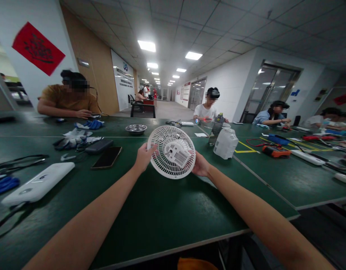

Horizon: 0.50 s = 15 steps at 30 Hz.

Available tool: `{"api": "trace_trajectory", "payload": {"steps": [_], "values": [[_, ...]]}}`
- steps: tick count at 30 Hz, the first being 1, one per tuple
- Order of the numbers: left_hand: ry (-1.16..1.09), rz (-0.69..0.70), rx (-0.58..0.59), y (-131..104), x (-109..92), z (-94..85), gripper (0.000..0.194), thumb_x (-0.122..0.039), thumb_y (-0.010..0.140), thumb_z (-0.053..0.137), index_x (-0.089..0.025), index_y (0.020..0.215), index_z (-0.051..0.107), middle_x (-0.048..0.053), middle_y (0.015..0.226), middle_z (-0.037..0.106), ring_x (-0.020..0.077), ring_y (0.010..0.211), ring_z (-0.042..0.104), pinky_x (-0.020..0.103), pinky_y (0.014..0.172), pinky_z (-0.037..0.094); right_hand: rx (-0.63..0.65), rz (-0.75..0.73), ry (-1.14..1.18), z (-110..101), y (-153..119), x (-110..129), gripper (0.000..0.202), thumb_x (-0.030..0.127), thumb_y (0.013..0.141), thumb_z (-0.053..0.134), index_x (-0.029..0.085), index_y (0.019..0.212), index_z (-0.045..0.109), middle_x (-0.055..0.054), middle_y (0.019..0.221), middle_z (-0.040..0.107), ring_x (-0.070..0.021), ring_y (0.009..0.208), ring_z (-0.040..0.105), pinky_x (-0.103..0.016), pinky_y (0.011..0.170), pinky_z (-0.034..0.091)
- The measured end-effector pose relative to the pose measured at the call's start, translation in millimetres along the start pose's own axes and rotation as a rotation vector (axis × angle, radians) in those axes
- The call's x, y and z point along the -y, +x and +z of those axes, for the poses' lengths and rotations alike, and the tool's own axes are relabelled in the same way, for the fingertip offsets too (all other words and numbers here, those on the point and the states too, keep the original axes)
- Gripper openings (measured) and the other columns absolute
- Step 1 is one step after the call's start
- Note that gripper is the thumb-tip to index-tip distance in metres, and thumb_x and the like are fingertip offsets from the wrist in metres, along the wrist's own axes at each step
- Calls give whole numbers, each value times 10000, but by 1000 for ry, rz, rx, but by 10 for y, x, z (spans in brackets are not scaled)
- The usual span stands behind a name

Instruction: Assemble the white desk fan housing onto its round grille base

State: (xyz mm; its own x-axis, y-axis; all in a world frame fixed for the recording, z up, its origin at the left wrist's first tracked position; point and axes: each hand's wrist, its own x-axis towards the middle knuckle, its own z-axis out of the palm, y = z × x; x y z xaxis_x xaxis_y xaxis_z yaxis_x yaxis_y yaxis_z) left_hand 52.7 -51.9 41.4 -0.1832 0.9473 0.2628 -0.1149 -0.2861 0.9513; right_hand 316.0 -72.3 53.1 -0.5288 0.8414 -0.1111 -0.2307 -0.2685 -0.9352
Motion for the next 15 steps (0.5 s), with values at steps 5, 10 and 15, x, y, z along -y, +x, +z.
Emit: {"api": "trace_trajectory", "payload": {"steps": [5,10,15], "values": [[8,-105,-34,-59,-27,4,224,-284,773,770,-84,842,696,92,750,735,184,625,694,333,614,589,124,72,57,11,2,-36,441,530,954,391,182,1133,594,-64,1000,717,-197,900,698,-374,861,559],[116,-29,-41,-91,-82,26,204,-260,729,802,-84,788,716,74,680,726,189,589,686,333,582,591,75,43,70,5,57,-67,384,464,951,408,171,1121,590,-75,995,717,-202,925,693,-367,838,567],[149,52,-12,-88,-78,20,237,-303,725,801,-87,792,729,78,681,730,202,593,692,337,578,591,21,-53,-103,-2,114,-83,365,477,919,447,201,1137,547,-63,1045,690,-202,941,683,-407,863,562]]}}
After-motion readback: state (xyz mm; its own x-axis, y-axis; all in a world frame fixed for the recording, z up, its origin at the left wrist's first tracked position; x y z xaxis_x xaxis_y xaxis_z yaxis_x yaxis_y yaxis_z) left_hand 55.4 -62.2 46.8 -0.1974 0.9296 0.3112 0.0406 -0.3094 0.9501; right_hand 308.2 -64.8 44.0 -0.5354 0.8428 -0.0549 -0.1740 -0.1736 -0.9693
